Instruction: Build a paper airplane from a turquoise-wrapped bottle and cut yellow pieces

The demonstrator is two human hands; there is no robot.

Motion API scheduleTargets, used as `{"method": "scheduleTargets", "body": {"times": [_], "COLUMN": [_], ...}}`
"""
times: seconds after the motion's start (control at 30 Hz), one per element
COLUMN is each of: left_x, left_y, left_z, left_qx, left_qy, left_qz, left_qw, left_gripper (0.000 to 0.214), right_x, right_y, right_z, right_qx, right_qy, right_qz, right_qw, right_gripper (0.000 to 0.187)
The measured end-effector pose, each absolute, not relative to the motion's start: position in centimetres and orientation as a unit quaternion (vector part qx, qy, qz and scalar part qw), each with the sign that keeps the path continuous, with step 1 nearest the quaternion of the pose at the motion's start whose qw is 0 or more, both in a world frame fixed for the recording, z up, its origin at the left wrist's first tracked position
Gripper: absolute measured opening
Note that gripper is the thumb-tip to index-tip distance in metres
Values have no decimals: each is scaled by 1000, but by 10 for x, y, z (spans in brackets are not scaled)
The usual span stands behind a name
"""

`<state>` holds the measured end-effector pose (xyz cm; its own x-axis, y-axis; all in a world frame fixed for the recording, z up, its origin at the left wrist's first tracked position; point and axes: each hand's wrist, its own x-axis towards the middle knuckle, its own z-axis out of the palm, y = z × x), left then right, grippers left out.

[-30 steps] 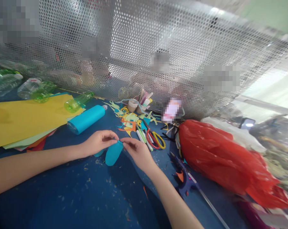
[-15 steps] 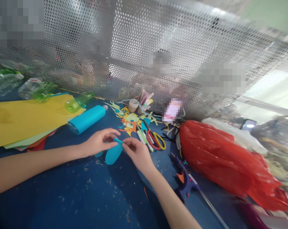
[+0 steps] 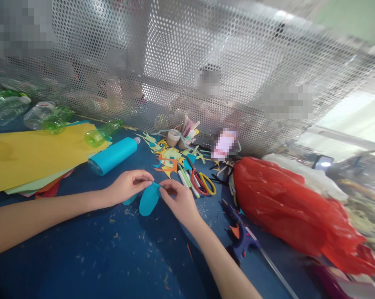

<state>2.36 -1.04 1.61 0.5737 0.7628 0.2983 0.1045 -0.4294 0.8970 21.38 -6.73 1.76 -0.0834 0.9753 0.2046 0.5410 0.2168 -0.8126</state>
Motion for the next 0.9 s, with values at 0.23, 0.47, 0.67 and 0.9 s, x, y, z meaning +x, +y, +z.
{"method": "scheduleTargets", "body": {"times": [0.23,0.47,0.67,0.9], "left_x": [23,24,23,24], "left_y": [-15,-14,-13,-12], "left_z": [15,14,12,10], "left_qx": [800,791,768,733], "left_qy": [265,260,264,262], "left_qz": [348,361,358,359], "left_qw": [410,419,461,514], "left_gripper": [15,18,19,24], "right_x": [205,210,212,211], "right_y": [-71,-72,-71,-71], "right_z": [20,22,22,22], "right_qx": [-577,-583,-574,-572], "right_qy": [-696,-715,-727,-726], "right_qz": [212,160,159,169], "right_qw": [370,352,342,344], "right_gripper": [17,18,22,23]}}
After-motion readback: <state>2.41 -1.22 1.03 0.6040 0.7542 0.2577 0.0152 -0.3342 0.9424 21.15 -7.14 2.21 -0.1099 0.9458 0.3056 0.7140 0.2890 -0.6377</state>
